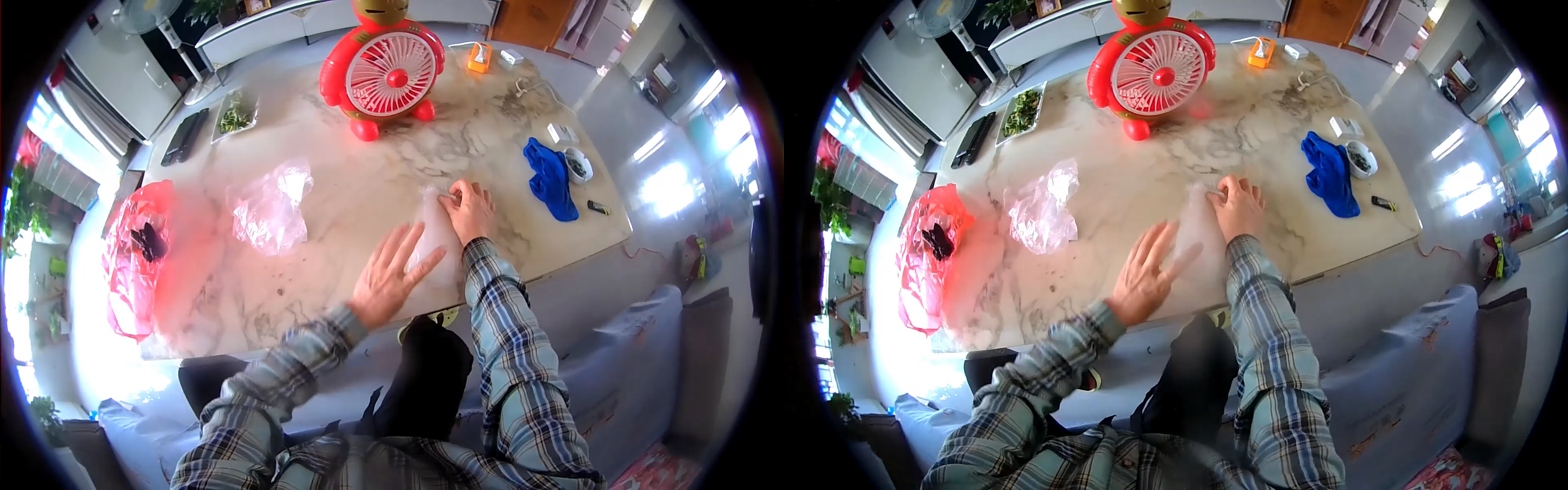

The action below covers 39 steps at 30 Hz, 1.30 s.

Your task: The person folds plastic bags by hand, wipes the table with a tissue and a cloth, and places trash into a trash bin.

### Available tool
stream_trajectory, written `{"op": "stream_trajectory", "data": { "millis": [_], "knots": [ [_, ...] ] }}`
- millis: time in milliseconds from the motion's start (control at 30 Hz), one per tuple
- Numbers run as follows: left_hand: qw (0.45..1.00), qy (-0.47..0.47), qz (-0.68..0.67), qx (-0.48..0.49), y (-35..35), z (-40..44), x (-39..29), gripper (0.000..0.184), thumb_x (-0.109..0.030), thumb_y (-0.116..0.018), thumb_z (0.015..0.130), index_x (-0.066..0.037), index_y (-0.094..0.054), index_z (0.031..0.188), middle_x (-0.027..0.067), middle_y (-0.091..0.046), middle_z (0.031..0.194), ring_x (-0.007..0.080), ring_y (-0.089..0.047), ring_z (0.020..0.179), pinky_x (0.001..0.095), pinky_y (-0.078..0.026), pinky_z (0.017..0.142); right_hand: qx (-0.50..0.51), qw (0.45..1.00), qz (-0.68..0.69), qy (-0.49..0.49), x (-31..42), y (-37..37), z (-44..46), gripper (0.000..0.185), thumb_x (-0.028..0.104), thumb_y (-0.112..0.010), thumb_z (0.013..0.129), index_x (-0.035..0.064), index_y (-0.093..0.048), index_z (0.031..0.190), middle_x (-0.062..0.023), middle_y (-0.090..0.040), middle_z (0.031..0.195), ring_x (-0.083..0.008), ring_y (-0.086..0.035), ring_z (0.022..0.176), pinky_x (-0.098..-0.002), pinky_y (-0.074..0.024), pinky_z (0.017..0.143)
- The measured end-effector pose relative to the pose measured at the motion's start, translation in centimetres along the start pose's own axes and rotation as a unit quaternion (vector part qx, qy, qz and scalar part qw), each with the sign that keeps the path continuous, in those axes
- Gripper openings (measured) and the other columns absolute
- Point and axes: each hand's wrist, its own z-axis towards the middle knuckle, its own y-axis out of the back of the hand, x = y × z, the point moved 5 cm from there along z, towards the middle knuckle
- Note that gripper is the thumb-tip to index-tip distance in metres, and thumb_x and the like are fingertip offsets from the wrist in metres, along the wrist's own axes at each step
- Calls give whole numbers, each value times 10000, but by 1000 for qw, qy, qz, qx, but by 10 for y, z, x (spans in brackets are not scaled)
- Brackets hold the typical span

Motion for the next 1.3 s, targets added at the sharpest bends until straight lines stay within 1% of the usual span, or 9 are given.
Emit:
{"op": "stream_trajectory", "data": {
  "millis": [200,300,333,467,733,900,1000,1100,1300],
  "knots": [
    [941,-333,-30,53,-45,23,23,469,-121,-536,719,-188,-488,1181,93,-461,1222,272,-448,1125,363,-397,915,-11,1000,4,-8,-4,-4,4,204,258,-664,667,172,-537,803,-5,-533,888,-238,-474,893,-383,-360,770],
    [944,-154,-257,140,-49,27,36,284,-148,-517,792,-124,-545,1073,121,-574,1015,266,-553,949,326,-449,809,-13,1000,25,-11,-8,-7,1,210,257,-672,655,171,-540,794,-4,-533,882,-235,-474,892,-385,-357,774],
    [926,52,-345,146,-46,30,46,191,-124,-509,811,-63,-610,962,127,-628,854,251,-609,837,328,-475,743,-14,999,30,-11,-8,-6,2,211,254,-675,653,171,-540,791,-3,-533,879,-234,-474,892,-386,-357,775],
    [886,291,-327,155,-64,57,69,283,-272,-516,811,8,-555,837,194,-591,789,321,-577,749,385,-434,653,-9,999,48,-7,-7,-3,3,202,240,-680,652,177,-552,795,-10,-540,856,-233,-476,889,-380,-355,786],
    [907,272,-243,209,-99,76,92,373,-312,-560,751,54,-586,819,222,-599,815,301,-594,757,380,-450,670,-34,958,114,260,25,35,-45,234,94,-617,676,75,-584,907,-52,-588,934,-252,-524,918,-352,-413,795],
    [860,383,-314,124,-90,60,95,222,-208,-573,729,-17,-584,842,175,-590,862,301,-576,787,390,-452,673,19,963,98,252,18,24,-64,237,85,-623,640,75,-619,876,-67,-603,897,-237,-544,891,-343,-418,795],
    [993,21,-112,-40,-48,52,57,300,-211,-610,738,-60,-531,986,120,-576,837,285,-562,830,354,-430,750,46,968,115,219,7,14,-53,192,84,-626,642,71,-629,834,-79,-614,852,-244,-545,873,-332,-427,771],
    [990,-77,-103,-60,-38,38,43,244,-200,-581,727,-88,-563,943,104,-592,878,289,-544,873,359,-442,735,88,969,145,181,2,7,-42,146,76,-620,676,65,-625,822,-91,-615,789,-257,-546,820,-335,-437,721],
    [936,217,-240,135,-66,73,77,214,-206,-543,753,-35,-612,861,140,-619,835,296,-585,787,356,-455,692,57,978,201,20,14,20,-41,129,69,-616,720,51,-591,846,-90,-588,755,-271,-540,744,-361,-442,632]
  ]
}}
